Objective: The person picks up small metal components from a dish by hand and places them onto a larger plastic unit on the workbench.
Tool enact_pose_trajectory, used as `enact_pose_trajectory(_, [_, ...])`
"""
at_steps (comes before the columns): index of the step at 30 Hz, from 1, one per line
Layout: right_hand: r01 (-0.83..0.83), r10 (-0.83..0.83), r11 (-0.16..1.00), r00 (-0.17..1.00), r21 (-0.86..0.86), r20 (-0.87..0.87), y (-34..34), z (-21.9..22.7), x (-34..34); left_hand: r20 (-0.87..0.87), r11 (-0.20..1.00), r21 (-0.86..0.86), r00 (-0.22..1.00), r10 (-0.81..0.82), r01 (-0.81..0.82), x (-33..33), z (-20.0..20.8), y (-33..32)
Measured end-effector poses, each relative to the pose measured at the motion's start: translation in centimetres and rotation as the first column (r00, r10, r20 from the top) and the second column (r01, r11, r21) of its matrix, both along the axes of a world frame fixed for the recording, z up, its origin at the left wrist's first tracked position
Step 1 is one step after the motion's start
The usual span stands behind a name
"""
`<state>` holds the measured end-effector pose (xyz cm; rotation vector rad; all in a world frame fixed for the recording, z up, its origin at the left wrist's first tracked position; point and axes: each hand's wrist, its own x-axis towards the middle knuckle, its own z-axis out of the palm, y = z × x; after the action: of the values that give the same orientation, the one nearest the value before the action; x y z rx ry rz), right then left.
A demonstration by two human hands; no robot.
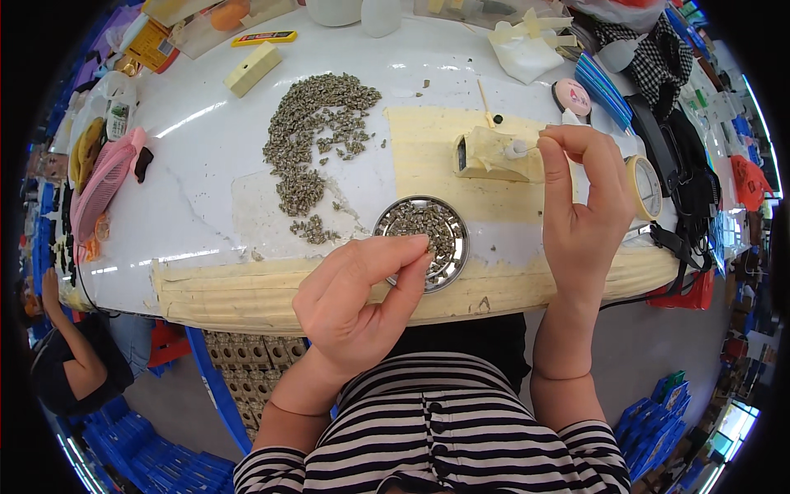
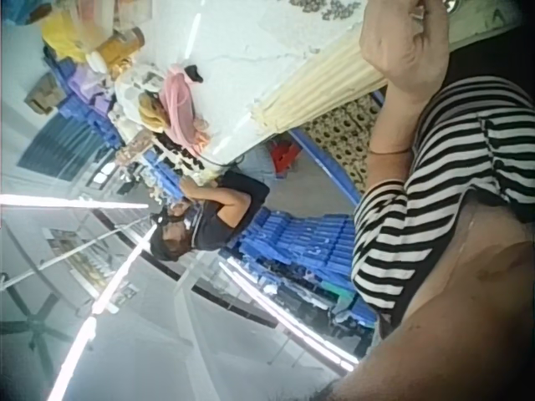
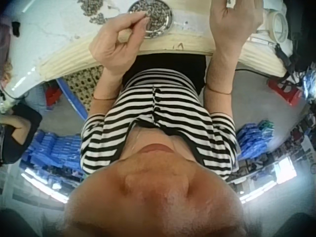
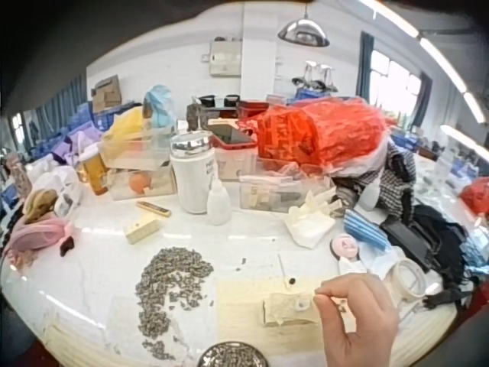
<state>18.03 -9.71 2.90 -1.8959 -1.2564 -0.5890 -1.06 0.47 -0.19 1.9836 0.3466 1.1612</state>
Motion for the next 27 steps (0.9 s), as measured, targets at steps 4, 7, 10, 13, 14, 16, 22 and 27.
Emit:
enact_pose_trajectory(4, [0.079,-0.083,0.983,0.996,0.167,0.017,-0.2,0.6,-1.1,-0.001,1.000,0.002,1.000,0.000,0.000,0.0,0.3,0.0])
enact_pose_trajectory(7, [-0.104,0.184,0.950,0.948,0.295,-0.259,-0.7,0.4,-2.7,0.011,1.000,0.008,1.000,-0.004,0.004,0.1,0.2,0.1])
enact_pose_trajectory(10, [-0.331,0.471,0.876,0.742,0.351,-0.476,-1.0,-0.1,-4.3,-0.013,1.000,-0.008,1.000,0.001,-0.001,-0.2,0.2,0.1])
enact_pose_trajectory(13, [-0.379,0.558,0.830,0.572,0.409,-0.602,-0.1,-0.2,-6.0,-0.014,1.000,-0.016,1.000,-0.007,0.007,-0.1,0.4,0.0])
enact_pose_trajectory(14, [-0.394,0.572,0.820,0.550,0.415,-0.608,0.1,-0.4,-6.2,-0.012,1.000,-0.013,1.000,-0.006,0.006,-0.1,0.4,0.0])
enact_pose_trajectory(16, [-0.416,0.590,0.806,0.518,0.420,-0.620,0.2,-0.6,-6.2,-0.009,1.000,-0.008,1.000,-0.005,0.005,-0.1,0.3,0.1])
enact_pose_trajectory(22, [-0.439,0.611,0.788,0.471,0.432,-0.636,0.3,-0.8,-6.2,-0.003,1.000,0.011,1.000,-0.009,0.009,0.0,0.5,0.1])
enact_pose_trajectory(27, [-0.446,0.617,0.784,0.479,0.432,-0.625,0.4,-0.8,-6.1,-0.007,1.000,0.013,1.000,-0.008,0.008,0.1,0.5,0.1])
